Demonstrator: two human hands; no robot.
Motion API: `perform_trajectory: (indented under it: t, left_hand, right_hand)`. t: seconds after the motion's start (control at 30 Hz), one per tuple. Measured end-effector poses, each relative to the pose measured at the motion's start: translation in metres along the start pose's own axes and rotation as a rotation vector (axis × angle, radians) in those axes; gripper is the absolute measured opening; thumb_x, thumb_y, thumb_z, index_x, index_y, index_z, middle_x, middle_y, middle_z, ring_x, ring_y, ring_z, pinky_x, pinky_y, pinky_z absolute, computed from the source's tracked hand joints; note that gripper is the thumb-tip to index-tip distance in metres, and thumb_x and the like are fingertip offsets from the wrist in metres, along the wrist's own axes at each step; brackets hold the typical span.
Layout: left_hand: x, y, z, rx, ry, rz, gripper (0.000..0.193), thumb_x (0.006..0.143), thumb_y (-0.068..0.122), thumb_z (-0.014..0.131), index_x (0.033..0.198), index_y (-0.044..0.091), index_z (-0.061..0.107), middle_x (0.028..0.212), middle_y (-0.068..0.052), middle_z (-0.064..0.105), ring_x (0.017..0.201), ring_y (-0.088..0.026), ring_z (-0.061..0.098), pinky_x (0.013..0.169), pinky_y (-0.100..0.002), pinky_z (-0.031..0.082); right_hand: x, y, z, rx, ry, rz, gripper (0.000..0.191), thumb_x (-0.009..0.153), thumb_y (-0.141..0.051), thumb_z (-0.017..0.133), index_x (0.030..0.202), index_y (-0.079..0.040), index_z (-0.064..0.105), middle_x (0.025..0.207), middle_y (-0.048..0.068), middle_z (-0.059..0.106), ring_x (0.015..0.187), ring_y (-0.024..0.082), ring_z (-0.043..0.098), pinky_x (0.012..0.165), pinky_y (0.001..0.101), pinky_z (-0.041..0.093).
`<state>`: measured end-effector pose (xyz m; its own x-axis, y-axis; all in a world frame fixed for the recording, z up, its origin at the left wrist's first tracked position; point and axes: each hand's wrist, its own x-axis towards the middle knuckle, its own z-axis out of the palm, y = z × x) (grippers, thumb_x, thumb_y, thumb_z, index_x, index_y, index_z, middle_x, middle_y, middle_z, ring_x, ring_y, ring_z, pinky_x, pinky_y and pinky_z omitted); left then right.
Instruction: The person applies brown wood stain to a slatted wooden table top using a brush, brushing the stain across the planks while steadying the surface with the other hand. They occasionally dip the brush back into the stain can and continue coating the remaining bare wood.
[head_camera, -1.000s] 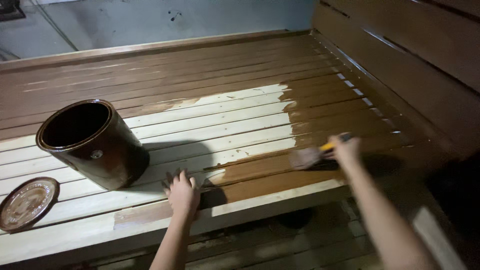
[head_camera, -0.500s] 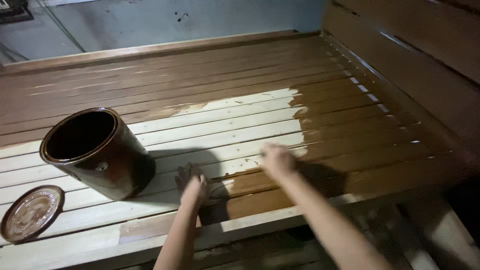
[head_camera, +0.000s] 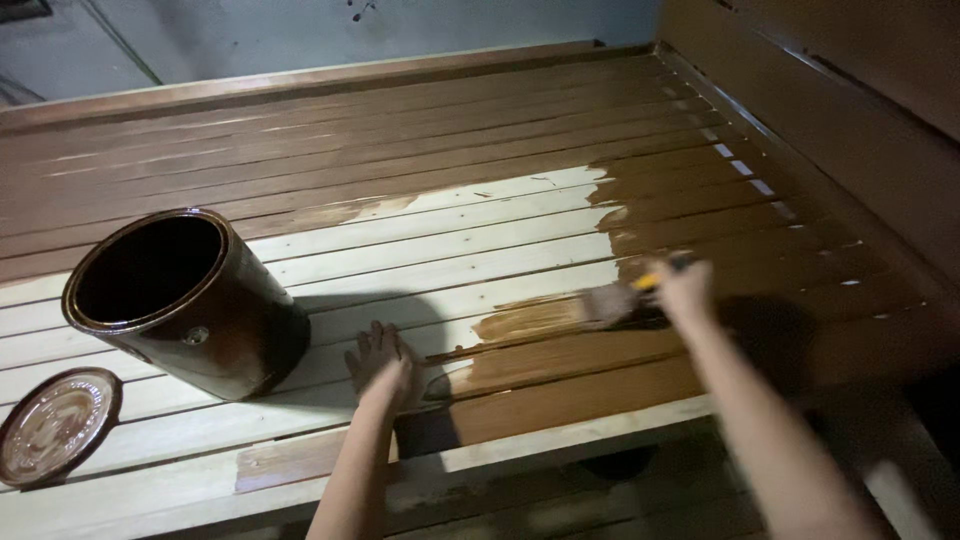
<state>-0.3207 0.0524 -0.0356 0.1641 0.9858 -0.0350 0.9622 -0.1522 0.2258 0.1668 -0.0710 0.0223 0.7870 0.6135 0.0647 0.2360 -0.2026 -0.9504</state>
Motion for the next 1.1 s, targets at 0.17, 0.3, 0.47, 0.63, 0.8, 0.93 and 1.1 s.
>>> perform_trajectory:
  t: [0.17,0.3,0.47,0.63,0.8,0.93,1.1]
  left_hand:
    - [-0.014,-0.002,-0.002,0.112,-0.028,0.028,0.069,0.098,0.042,0.041,0.159,0.013,0.028,0.170,-0.009,0.018,0.153,-0.036,0.018,0.121,-0.059,0.015]
    - [-0.027,-0.001,-0.003,-0.026,0.002,-0.003,0.071,0.096,0.040,0.042,0.160,0.015,0.024,0.169,-0.008,0.015,0.154,-0.038,0.009,0.123,-0.059,0.006]
    - [-0.039,-0.005,-0.003,-0.019,0.041,-0.009,0.066,0.098,0.041,0.042,0.156,0.012,0.032,0.171,-0.009,0.018,0.157,-0.037,0.006,0.125,-0.057,0.003]
    - [-0.047,-0.005,-0.001,-0.066,0.003,-0.028,0.064,0.101,0.041,0.040,0.157,0.013,0.037,0.163,-0.014,0.030,0.159,-0.039,0.005,0.127,-0.057,0.003]
    - [-0.055,-0.003,0.000,-0.103,0.091,-0.041,0.059,0.098,0.039,0.042,0.151,0.012,0.042,0.168,-0.008,0.024,0.157,-0.036,0.008,0.124,-0.058,0.007]
    - [-0.064,-0.001,0.000,-0.140,0.107,-0.058,0.058,0.097,0.038,0.043,0.150,0.015,0.043,0.168,-0.008,0.023,0.157,-0.037,0.009,0.124,-0.058,0.008]
    - [-0.073,0.006,-0.008,-0.141,0.093,-0.056,0.060,0.098,0.037,0.043,0.153,0.014,0.042,0.164,-0.013,0.031,0.152,-0.038,0.019,0.124,-0.061,0.010]
  right_hand:
    - [0.048,-0.005,-0.083,-0.274,0.131,-0.361,0.016,0.095,-0.008,0.074,0.101,0.001,0.062,0.085,0.013,0.069,0.070,0.019,0.070,0.059,0.0380,0.057]
    - [0.014,-0.034,-0.033,-0.736,0.023,-0.377,0.019,0.098,-0.021,0.070,0.109,-0.006,0.072,0.079,0.014,0.074,0.065,0.026,0.071,0.063,0.0428,0.059]
    - [-0.108,-0.056,0.096,-0.714,-0.202,-0.740,0.011,0.088,-0.009,0.068,0.096,-0.014,0.074,0.078,0.006,0.073,0.055,0.016,0.065,0.046,0.0344,0.054]
    - [-0.197,-0.103,0.159,-0.582,-0.335,-0.822,0.027,0.098,-0.030,0.072,0.089,-0.006,0.067,0.069,0.009,0.069,0.052,0.019,0.063,0.047,0.0329,0.054]
    - [-0.195,-0.109,0.148,-0.367,-0.562,-0.769,0.019,0.092,-0.026,0.073,0.096,-0.008,0.065,0.080,0.005,0.071,0.063,0.016,0.065,0.054,0.0275,0.056]
    - [-0.139,-0.062,0.081,-0.559,-0.609,-0.965,0.010,0.091,-0.019,0.075,0.093,-0.011,0.069,0.085,0.005,0.072,0.067,0.016,0.066,0.056,0.0275,0.058]
    - [-0.057,-0.014,-0.020,-0.488,-0.243,-0.873,0.024,0.073,-0.009,0.085,0.091,-0.007,0.070,0.098,0.012,0.071,0.089,0.024,0.068,0.081,0.0403,0.058]
